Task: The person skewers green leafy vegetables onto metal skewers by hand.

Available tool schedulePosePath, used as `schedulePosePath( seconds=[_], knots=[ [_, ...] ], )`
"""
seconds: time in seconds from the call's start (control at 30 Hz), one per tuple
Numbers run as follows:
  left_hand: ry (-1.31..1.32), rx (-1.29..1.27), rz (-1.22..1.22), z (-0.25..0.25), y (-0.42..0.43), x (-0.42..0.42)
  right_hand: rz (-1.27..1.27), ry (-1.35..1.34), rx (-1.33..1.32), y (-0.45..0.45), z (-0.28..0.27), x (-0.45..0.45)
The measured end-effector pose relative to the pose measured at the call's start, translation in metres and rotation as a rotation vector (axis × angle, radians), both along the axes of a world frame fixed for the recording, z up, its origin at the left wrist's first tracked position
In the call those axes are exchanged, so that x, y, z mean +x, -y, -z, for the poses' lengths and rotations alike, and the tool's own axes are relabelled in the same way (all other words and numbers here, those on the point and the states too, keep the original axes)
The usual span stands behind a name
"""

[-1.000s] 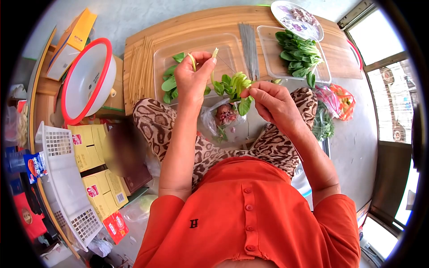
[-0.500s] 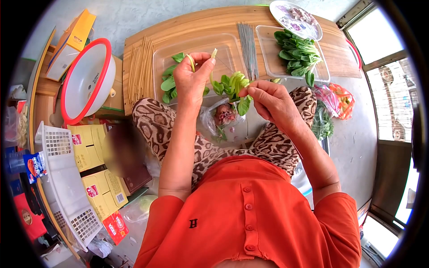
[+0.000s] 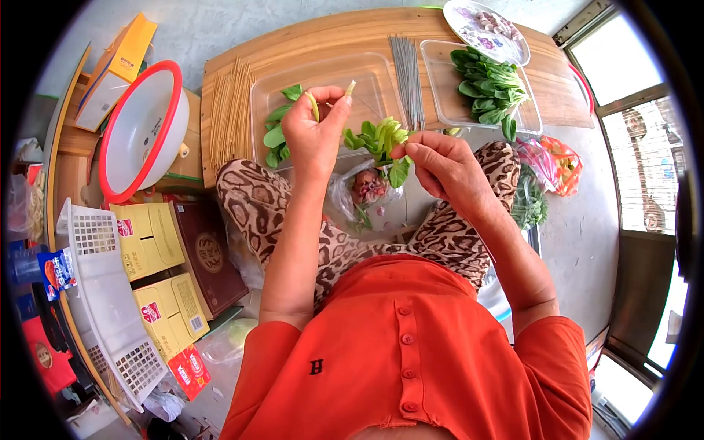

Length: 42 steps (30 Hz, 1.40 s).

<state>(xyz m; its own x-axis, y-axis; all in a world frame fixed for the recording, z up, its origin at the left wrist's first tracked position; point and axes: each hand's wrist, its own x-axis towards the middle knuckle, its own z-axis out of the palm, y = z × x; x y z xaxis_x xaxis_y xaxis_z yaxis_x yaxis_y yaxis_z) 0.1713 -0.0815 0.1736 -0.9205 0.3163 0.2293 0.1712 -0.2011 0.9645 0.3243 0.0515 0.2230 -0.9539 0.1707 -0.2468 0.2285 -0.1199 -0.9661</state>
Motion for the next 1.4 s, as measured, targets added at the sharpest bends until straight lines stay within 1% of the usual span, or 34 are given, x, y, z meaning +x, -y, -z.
schedulePosePath(
  seconds=[0.17, 0.23, 0.33, 0.57, 0.67, 0.73, 0.77, 0.87, 0.9, 0.97, 1.0, 1.07, 1.1, 1.17, 1.2, 1.33, 1.4],
  knots=[
    [-0.100, -0.035, -0.103, 0.001, -0.002, 0.004, -0.003, -0.016, -0.002, 0.003, -0.001, -0.001],
    [-0.212, -0.032, -0.170, 0.006, -0.003, 0.003, 0.013, 0.007, -0.010, 0.006, -0.001, 0.000],
    [-0.261, -0.034, -0.214, 0.008, -0.003, 0.003, 0.014, -0.023, -0.019, 0.008, 0.000, 0.000],
    [-0.285, -0.055, -0.221, 0.007, -0.001, 0.005, 0.015, -0.006, -0.014, 0.011, -0.003, 0.000],
    [-0.217, -0.010, -0.188, 0.006, -0.001, 0.007, 0.013, -0.007, -0.021, 0.010, -0.003, -0.001],
    [-0.305, -0.082, -0.112, 0.007, 0.001, 0.011, 0.024, -0.015, -0.019, 0.011, -0.004, -0.003],
    [-0.304, -0.083, -0.113, 0.006, 0.000, 0.014, 0.023, -0.013, -0.020, 0.010, -0.004, -0.004],
    [-0.241, -0.075, 0.064, 0.000, 0.000, 0.020, 0.024, -0.020, -0.012, 0.005, -0.002, -0.009],
    [-0.241, -0.073, 0.064, 0.000, 0.001, 0.019, 0.029, -0.016, -0.023, 0.002, 0.001, -0.011],
    [-0.136, -0.131, 0.192, 0.001, 0.006, 0.015, 0.031, -0.014, -0.029, -0.004, 0.003, -0.012],
    [-0.136, -0.131, 0.190, 0.002, 0.009, 0.013, 0.046, -0.008, -0.033, -0.006, 0.004, -0.012],
    [0.172, -0.119, 0.333, 0.003, 0.016, 0.005, 0.075, -0.006, -0.054, -0.009, 0.010, -0.012],
    [0.172, -0.122, 0.329, 0.007, 0.019, -0.001, 0.071, -0.006, -0.057, -0.010, 0.013, -0.011],
    [0.527, -0.006, 0.411, 0.019, 0.025, -0.012, 0.086, -0.006, -0.061, -0.012, 0.016, -0.009],
    [0.556, -0.063, 0.400, 0.023, 0.026, -0.015, 0.078, 0.007, -0.067, -0.013, 0.016, -0.008],
    [0.600, -0.031, 0.389, 0.034, 0.024, -0.014, 0.070, 0.028, -0.066, -0.012, 0.023, -0.004],
    [0.454, -0.110, 0.303, 0.030, 0.021, -0.011, 0.039, 0.027, -0.076, -0.013, 0.026, -0.004]
  ],
)
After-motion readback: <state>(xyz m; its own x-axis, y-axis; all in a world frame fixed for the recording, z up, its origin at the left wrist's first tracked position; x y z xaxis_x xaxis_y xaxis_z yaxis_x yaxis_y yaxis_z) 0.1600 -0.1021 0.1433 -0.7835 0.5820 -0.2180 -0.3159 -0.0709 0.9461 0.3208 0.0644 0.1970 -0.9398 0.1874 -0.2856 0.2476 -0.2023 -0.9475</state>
